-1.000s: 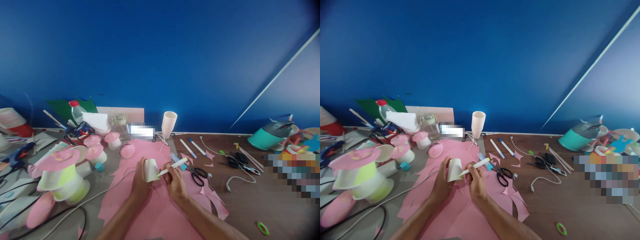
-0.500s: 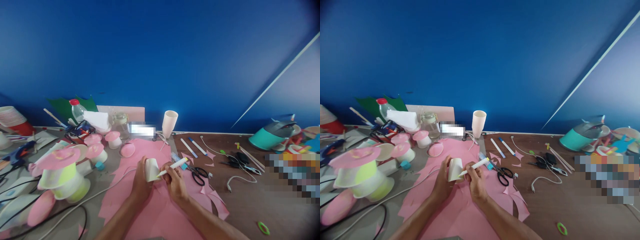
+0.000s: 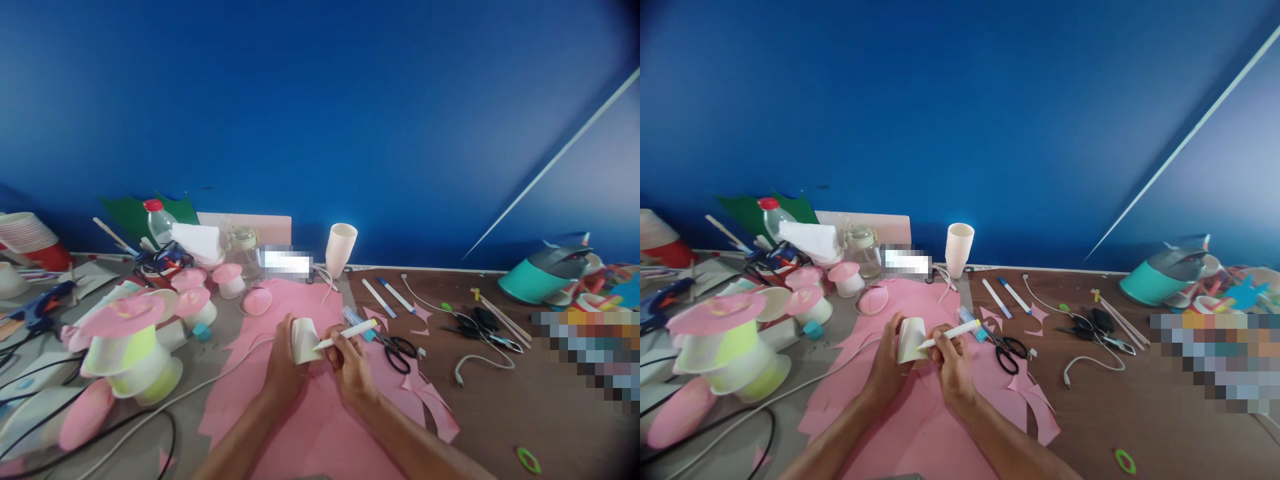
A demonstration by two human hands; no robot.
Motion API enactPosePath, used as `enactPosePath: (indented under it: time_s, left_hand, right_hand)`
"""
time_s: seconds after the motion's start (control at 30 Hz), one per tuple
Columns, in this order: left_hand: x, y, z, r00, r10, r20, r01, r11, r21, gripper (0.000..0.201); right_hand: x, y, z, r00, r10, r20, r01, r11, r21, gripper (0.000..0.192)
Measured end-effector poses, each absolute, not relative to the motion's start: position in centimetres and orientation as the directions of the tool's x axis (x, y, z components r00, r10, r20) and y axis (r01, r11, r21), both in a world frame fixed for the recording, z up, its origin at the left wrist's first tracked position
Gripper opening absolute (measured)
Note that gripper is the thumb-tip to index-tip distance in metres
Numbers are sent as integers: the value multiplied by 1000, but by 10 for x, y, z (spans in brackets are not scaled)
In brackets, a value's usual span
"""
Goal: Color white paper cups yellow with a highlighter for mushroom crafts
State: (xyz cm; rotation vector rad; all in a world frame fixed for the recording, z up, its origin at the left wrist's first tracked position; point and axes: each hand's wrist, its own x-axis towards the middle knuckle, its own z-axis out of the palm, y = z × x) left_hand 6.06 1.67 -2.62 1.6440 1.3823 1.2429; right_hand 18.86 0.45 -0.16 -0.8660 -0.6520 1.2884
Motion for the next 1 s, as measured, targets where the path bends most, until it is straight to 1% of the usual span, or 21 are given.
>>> enactPosePath:
  time_s: [0.1,0.2,0.4,0.63,1.0]
  left_hand:
    - [61,18,-32,-14,956,294,360,-270,893,68]
    - [60,19,-37,-29,957,289,351,-261,899,67]
    - [60,20,-39,-38,958,283,321,-257,912,68]
    - [61,18,-34,-34,965,260,315,-237,919,70]
    - [61,18,-36,-21,963,269,361,-244,900,72]
  right_hand:
    - [189,6,2,227,969,-100,-559,46,-828,31]
    - [189,8,5,233,962,-141,-602,29,-798,31]
    - [189,9,5,221,969,-114,-597,42,-801,32]
    - [188,5,4,252,962,-107,-513,39,-858,33]
    - [188,6,5,266,958,-106,-505,45,-862,34]
